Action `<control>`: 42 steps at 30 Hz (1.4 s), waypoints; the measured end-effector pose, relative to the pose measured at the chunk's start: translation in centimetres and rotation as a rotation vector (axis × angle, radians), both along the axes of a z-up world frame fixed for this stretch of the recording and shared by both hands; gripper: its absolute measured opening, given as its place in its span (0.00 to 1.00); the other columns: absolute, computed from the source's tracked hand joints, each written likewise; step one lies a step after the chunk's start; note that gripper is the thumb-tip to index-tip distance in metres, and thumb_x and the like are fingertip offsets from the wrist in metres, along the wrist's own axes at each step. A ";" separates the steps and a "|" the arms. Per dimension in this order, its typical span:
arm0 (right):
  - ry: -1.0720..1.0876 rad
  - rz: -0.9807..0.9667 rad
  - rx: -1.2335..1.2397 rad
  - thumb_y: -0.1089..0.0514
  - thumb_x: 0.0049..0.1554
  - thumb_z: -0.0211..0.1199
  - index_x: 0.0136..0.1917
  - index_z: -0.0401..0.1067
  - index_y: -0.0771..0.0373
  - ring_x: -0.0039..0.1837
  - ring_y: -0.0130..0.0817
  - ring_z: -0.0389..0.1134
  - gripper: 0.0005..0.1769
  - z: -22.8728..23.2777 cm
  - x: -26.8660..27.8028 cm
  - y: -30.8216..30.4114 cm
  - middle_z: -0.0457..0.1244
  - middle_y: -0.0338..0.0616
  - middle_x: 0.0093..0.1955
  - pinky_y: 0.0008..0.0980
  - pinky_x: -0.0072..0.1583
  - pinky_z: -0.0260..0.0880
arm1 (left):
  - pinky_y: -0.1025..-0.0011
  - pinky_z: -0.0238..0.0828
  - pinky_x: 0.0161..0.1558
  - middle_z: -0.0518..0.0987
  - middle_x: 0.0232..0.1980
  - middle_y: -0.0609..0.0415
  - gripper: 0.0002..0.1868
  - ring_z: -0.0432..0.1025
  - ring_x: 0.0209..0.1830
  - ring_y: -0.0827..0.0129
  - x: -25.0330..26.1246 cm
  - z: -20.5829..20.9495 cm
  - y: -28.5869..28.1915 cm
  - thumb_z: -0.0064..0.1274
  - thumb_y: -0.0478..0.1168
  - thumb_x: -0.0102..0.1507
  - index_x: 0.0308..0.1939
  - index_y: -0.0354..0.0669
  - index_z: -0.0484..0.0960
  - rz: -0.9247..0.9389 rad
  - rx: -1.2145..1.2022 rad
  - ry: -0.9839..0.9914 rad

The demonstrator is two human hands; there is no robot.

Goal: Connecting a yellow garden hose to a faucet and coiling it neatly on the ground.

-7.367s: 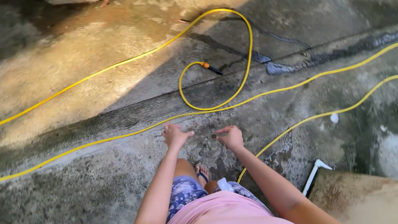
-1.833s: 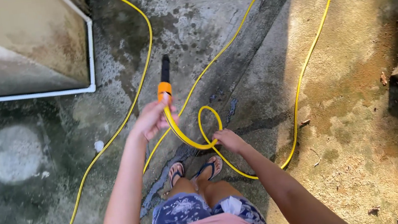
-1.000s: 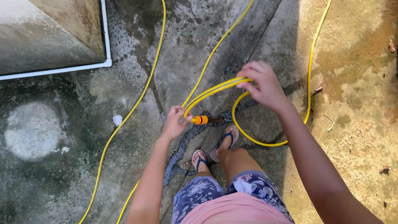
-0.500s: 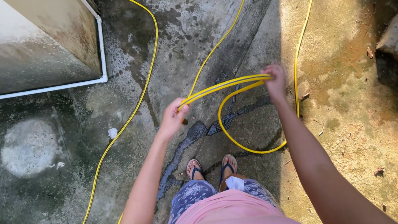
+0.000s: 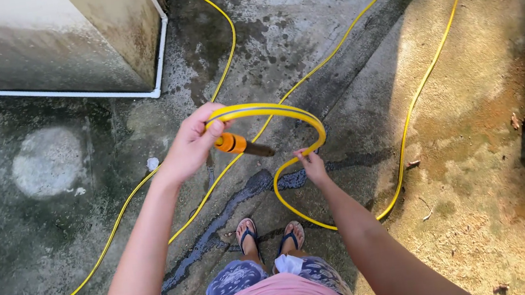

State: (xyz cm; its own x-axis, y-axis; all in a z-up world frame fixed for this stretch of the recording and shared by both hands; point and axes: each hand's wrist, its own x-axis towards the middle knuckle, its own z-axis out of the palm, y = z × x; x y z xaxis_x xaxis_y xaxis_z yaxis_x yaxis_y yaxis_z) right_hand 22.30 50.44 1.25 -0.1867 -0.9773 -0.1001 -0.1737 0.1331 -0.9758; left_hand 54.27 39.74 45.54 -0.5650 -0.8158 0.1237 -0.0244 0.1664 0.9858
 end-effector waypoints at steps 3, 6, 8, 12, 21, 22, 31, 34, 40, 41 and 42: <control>0.052 -0.094 -0.001 0.50 0.69 0.52 0.59 0.73 0.61 0.50 0.30 0.73 0.15 1.9 1.4 -0.9 0.72 0.40 0.44 0.32 0.55 0.72 | 0.76 0.64 0.51 0.70 0.46 0.61 0.16 0.63 0.46 0.77 1.4 -3.4 0.0 0.44 0.47 0.76 0.61 0.41 0.76 0.112 -0.016 -0.160; -0.325 -0.455 0.232 0.49 0.71 0.55 0.60 0.67 0.60 0.39 0.37 0.65 0.13 1.1 -0.4 -2.9 0.64 0.45 0.41 0.42 0.43 0.68 | 0.72 0.64 0.40 0.69 0.38 0.60 0.17 0.62 0.36 0.75 1.5 -8.1 0.8 0.46 0.46 0.73 0.62 0.44 0.75 0.360 0.131 -0.270; -0.131 -0.473 0.229 0.47 0.73 0.54 0.58 0.71 0.62 0.39 0.46 0.65 0.16 5.1 -1.1 -3.9 0.63 0.53 0.42 0.47 0.44 0.66 | 0.72 0.66 0.40 0.72 0.38 0.61 0.15 0.64 0.36 0.75 2.5 -14.7 0.3 0.43 0.47 0.75 0.57 0.42 0.77 0.414 0.173 -0.198; 0.463 -0.519 0.358 0.40 0.66 0.52 0.55 0.77 0.60 0.47 0.57 0.71 0.24 14.8 -1.2 -6.0 0.70 0.59 0.43 0.53 0.48 0.68 | 0.75 0.71 0.42 0.79 0.33 0.63 0.21 0.73 0.35 0.78 1.6 -20.6 1.2 0.32 0.52 0.79 0.50 0.39 0.72 0.456 0.213 -0.277; 0.289 0.051 0.444 0.54 0.60 0.61 0.55 0.75 0.71 0.45 0.52 0.71 0.17 4.2 -0.4 -3.8 0.68 0.59 0.43 0.44 0.48 0.69 | 0.76 0.64 0.31 0.63 0.32 0.62 0.25 0.60 0.29 0.78 -8.9 -17.8 3.2 0.32 0.49 0.74 0.75 0.50 0.59 0.330 0.267 -0.135; 0.290 0.046 0.442 0.54 0.60 0.61 0.55 0.75 0.71 0.45 0.52 0.71 0.17 3.4 -1.0 -2.6 0.68 0.59 0.43 0.44 0.48 0.69 | 0.76 0.64 0.31 0.63 0.32 0.62 0.25 0.60 0.29 0.78 -9.0 -18.6 2.8 0.32 0.49 0.74 0.75 0.50 0.59 0.325 0.265 -0.132; -0.517 -0.432 0.340 0.50 0.69 0.47 0.66 0.61 0.56 0.35 0.24 0.62 0.15 10.0 -2.2 1.2 0.60 0.36 0.41 0.30 0.35 0.64 | 0.76 0.65 0.38 0.65 0.33 0.62 0.18 0.62 0.33 0.78 -9.7 -19.4 2.3 0.35 0.48 0.78 0.57 0.40 0.77 0.238 0.123 -0.020; -0.304 -0.427 0.272 0.50 0.70 0.48 0.71 0.61 0.53 0.32 0.26 0.55 0.18 8.7 -3.2 -0.3 0.57 0.37 0.38 0.30 0.33 0.58 | 0.75 0.62 0.33 0.69 0.31 0.63 0.18 0.62 0.30 0.77 -11.1 -17.3 3.6 0.36 0.49 0.75 0.59 0.44 0.75 0.250 0.101 -0.125; -0.374 -0.290 -0.061 0.58 0.70 0.61 0.69 0.68 0.68 0.48 0.25 0.65 0.18 1.5 -7.1 -1.2 0.66 0.38 0.53 0.28 0.50 0.69 | 0.75 0.62 0.35 0.68 0.33 0.60 0.19 0.61 0.30 0.76 -12.2 -14.1 3.0 0.36 0.51 0.75 0.64 0.48 0.71 0.243 0.011 -0.027; -0.419 -0.312 -0.018 0.54 0.73 0.56 0.69 0.68 0.67 0.47 0.26 0.65 0.17 3.3 -6.8 -0.9 0.65 0.40 0.51 0.30 0.49 0.70 | 0.73 0.63 0.35 0.69 0.34 0.58 0.18 0.63 0.31 0.75 -12.2 -13.8 2.8 0.38 0.50 0.75 0.62 0.47 0.73 0.217 0.018 -0.071; -0.462 -0.334 0.027 0.50 0.75 0.51 0.68 0.68 0.65 0.46 0.28 0.64 0.18 5.1 -6.7 -0.4 0.63 0.42 0.49 0.31 0.49 0.70 | 0.71 0.64 0.35 0.70 0.34 0.57 0.17 0.65 0.31 0.73 -12.3 -13.6 2.7 0.40 0.50 0.75 0.60 0.46 0.75 0.188 0.027 -0.112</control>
